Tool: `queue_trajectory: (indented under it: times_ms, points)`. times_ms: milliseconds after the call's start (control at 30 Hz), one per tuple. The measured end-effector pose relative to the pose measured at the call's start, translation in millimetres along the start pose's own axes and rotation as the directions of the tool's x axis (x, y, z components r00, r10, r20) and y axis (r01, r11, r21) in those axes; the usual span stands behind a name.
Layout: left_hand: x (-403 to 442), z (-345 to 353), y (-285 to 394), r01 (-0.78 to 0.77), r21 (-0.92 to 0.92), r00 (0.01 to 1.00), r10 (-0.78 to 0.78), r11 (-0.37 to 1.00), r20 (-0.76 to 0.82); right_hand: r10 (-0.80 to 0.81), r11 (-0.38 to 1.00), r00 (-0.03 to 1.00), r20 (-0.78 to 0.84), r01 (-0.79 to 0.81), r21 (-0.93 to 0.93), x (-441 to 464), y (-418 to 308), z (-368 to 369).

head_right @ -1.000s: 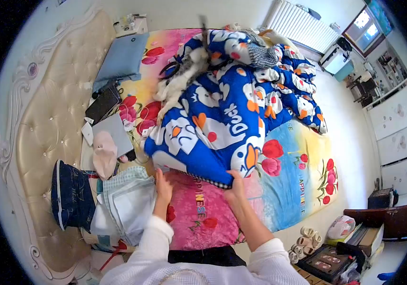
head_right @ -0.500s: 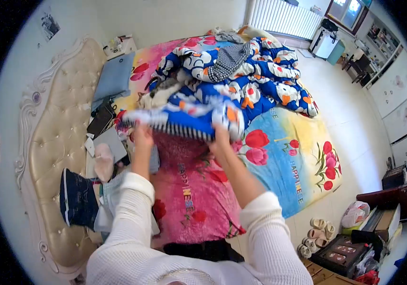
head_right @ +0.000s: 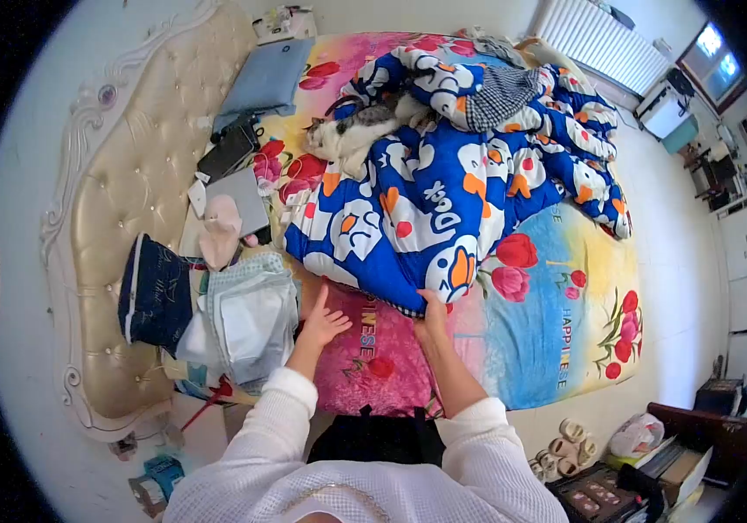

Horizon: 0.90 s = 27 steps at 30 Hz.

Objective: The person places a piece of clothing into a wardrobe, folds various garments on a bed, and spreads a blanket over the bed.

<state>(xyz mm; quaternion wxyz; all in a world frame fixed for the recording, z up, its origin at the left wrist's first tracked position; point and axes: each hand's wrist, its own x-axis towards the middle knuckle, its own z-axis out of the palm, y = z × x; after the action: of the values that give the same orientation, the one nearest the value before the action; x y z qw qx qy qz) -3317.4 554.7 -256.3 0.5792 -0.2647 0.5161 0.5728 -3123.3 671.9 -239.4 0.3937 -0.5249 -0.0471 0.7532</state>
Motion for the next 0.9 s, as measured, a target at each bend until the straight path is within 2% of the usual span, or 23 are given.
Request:
queue_trajectory:
  times_ms: [67,133,167,200,233,300,333,367,400,433,467,500,567,600,633,667,700,733,767,800,833,900]
  points:
    - [36,12,1,0.024,-0.009,0.999,-0.024,1.0,-0.034,0.015,1.0,0.994,0.106,-0.018,0.025,3,-1,-8]
    - [83,16,1,0.03,-0.164,0.971,0.01,0.986,0.239,0.018,1.0,0.996,0.084,-0.019,0.019,4,0,-8]
    - [68,36,4,-0.231,-0.127,0.906,0.261,0.965,0.332,0.021,0.999,0.998,0.064,-0.022,0.03,2,-2,-6]
    - [76,46,16,-0.15,-0.198,0.953,0.195,0.969,0.232,0.003,0.998,0.996,0.091,0.002,-0.059,-6,-8,-1]
    - [82,57,35,-0.076,-0.273,0.984,0.117,0.959,0.136,-0.009,0.998,0.995,0.096,0.014,-0.059,-10,-21,9]
    - [106,82,70,-0.317,-0.137,0.934,0.334,0.938,0.127,0.001,0.999,0.992,0.128,0.004,-0.042,-15,-58,44]
    - [74,121,96,-0.36,-0.23,0.921,0.384,0.904,0.07,-0.005,0.995,0.996,0.089,0.014,-0.103,-28,-91,73]
    - [37,151,119,-0.53,-0.193,0.824,0.555,0.826,0.112,-0.025,1.0,0.976,0.215,0.024,0.008,-40,-122,107]
    - [0,180,141,-0.682,-0.177,0.694,0.704,0.71,0.148,-0.14,0.99,0.961,0.24,0.131,0.053,-57,-153,134]
    - [-24,200,167,-0.75,-0.066,0.642,0.748,0.659,0.17,-0.274,0.958,0.942,0.191,0.285,-0.029,-91,-175,161]
    - [-53,208,177,-0.774,-0.025,0.615,0.761,0.633,0.207,-0.277,0.957,0.916,0.289,0.289,0.002,-103,-196,171]
    - [-80,211,184,-0.796,0.023,0.591,0.769,0.604,0.243,-0.195,0.979,0.897,0.396,0.203,0.02,-101,-212,166]
    - [-146,180,144,-0.681,-0.187,0.629,0.696,0.708,0.346,-0.311,0.94,0.891,0.332,0.339,-0.03,-169,-197,150]
    - [-153,163,117,-0.722,-0.204,0.638,0.75,0.661,0.173,-0.326,0.939,0.88,0.344,0.344,0.011,-161,-177,115]
    - [-136,126,90,-0.74,-0.156,0.639,0.757,0.654,0.14,-0.3,0.947,0.906,0.3,0.32,-0.02,-165,-151,82]
    - [-150,108,61,-0.663,-0.073,0.749,0.661,0.745,-0.045,-0.281,0.948,0.941,0.189,0.302,-0.095,-163,-121,49]
    - [-88,48,32,-0.755,0.044,0.655,0.754,0.654,0.048,-0.205,0.956,0.967,0.149,0.231,-0.183,-163,-92,22]
    - [-100,31,13,-0.732,0.406,0.607,0.795,0.547,0.022,-0.184,0.895,0.981,0.067,0.195,-0.401,-124,-49,-38]
    - [-53,-13,-5,-0.662,0.51,0.659,0.75,0.548,0.049,-0.168,0.905,0.985,0.042,0.171,-0.389,-121,-17,-51]
    - [-8,-45,-17,-0.606,0.47,0.729,0.684,0.642,0.007,-0.04,0.939,0.999,0.029,0.047,-0.341,-81,22,-100]
    - [13,-53,-22,-0.601,0.475,0.734,0.679,0.643,0.009,-0.04,0.94,0.999,0.02,0.044,-0.338,-68,37,-111]
    - [42,-54,-22,-0.653,0.563,0.6,0.799,0.507,-0.023,-0.171,0.842,0.985,-0.039,0.125,-0.525,-49,56,-116]
